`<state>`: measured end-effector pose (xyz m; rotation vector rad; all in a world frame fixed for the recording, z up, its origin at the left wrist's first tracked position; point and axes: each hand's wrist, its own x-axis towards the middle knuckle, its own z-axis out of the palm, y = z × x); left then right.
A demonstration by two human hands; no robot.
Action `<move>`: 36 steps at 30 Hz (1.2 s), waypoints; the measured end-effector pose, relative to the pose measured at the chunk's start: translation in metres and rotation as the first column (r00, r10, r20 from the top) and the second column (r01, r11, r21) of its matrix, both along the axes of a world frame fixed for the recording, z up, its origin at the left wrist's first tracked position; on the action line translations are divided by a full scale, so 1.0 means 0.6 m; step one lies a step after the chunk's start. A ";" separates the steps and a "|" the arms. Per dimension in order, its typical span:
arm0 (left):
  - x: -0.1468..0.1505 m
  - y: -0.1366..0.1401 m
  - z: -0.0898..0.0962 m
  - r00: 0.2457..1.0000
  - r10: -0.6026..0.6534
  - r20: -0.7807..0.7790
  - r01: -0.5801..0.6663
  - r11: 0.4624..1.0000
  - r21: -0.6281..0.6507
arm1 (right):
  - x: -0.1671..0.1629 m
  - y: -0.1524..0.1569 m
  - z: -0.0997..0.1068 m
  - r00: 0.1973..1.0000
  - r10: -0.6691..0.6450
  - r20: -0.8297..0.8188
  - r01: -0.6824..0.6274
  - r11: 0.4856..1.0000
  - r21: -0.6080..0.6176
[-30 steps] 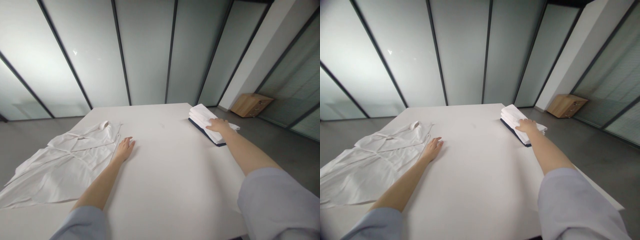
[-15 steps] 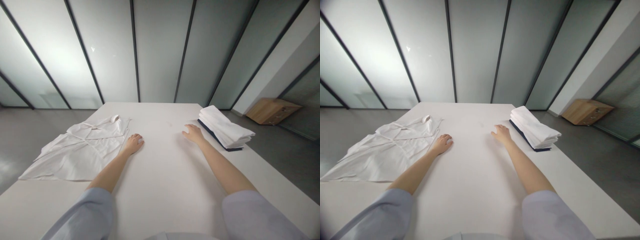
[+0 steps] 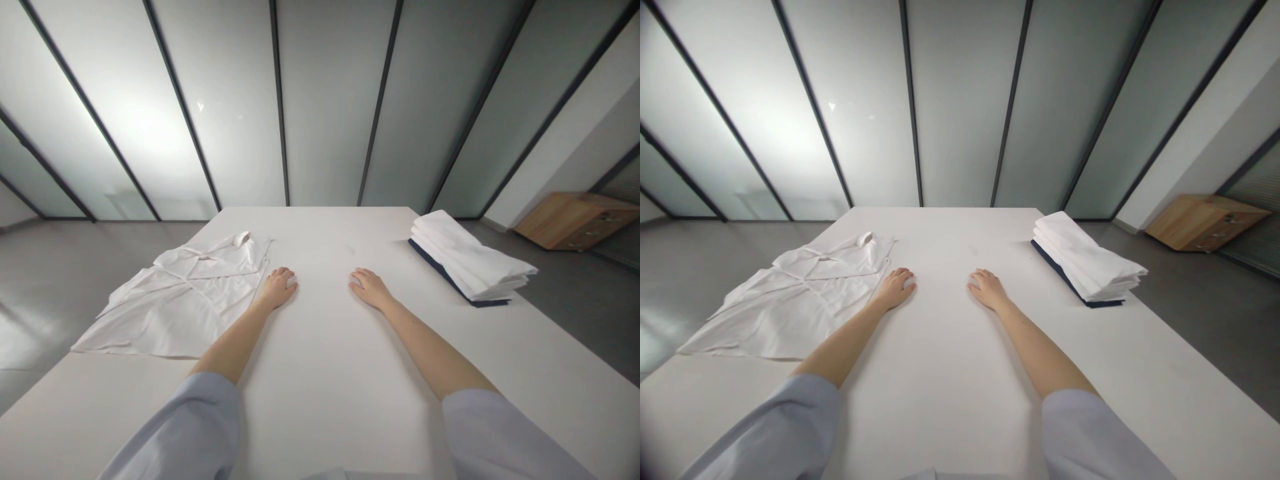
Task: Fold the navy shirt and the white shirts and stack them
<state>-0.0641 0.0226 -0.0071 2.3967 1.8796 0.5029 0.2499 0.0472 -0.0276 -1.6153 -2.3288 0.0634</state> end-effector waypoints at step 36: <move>0.199 0.039 0.028 0.935 -0.348 0.066 0.354 0.911 -0.212 | -0.011 -0.004 0.011 0.974 0.102 -0.204 -0.080 0.990 0.113</move>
